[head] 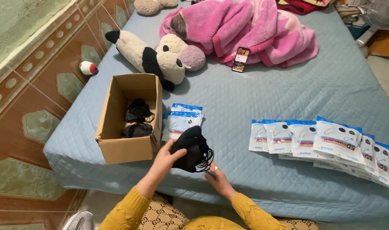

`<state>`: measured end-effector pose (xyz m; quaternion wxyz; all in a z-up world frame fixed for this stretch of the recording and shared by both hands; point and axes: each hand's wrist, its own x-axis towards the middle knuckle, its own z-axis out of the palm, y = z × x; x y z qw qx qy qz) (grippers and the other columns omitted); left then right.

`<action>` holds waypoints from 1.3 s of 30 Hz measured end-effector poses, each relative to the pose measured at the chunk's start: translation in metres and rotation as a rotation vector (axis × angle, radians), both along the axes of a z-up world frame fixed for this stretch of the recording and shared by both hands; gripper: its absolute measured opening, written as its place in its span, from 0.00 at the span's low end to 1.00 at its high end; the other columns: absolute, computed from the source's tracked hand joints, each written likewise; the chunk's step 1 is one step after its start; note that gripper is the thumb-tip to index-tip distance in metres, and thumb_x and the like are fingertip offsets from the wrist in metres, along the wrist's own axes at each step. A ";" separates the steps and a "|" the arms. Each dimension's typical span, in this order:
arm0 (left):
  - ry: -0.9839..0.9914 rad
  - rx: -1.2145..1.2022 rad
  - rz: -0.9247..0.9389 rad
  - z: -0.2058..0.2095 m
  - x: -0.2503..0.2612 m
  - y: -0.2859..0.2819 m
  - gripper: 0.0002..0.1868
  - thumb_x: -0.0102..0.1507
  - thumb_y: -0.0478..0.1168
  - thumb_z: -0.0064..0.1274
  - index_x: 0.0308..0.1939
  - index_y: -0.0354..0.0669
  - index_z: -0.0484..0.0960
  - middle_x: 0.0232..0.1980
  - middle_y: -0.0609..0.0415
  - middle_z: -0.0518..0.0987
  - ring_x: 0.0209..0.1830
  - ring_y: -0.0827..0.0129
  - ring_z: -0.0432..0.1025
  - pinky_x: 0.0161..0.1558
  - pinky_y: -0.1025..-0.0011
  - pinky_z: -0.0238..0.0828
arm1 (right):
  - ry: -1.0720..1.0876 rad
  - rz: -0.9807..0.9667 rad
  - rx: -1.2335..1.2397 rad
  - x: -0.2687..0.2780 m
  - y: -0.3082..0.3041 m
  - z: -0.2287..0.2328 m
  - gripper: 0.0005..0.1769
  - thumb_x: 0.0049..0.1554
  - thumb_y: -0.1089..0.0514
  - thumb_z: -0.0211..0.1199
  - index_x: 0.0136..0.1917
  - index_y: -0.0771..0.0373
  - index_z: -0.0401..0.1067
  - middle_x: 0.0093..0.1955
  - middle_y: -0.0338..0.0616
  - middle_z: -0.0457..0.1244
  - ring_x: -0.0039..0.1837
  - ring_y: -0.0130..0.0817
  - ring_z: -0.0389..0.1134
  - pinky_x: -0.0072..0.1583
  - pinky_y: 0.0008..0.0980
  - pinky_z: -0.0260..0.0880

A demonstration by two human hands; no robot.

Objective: Packaging black face masks into individual plastic sleeves

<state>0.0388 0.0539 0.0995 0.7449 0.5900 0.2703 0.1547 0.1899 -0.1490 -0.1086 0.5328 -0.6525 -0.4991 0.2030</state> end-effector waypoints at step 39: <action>0.293 0.767 -0.175 -0.164 0.107 -0.148 0.17 0.63 0.50 0.63 0.49 0.47 0.79 0.41 0.57 0.72 0.42 0.64 0.73 0.42 0.67 0.73 | 1.640 -0.070 0.144 0.152 -0.099 -0.174 0.45 0.58 0.31 0.60 0.75 0.65 0.61 0.74 0.60 0.58 0.72 0.55 0.62 0.73 0.58 0.60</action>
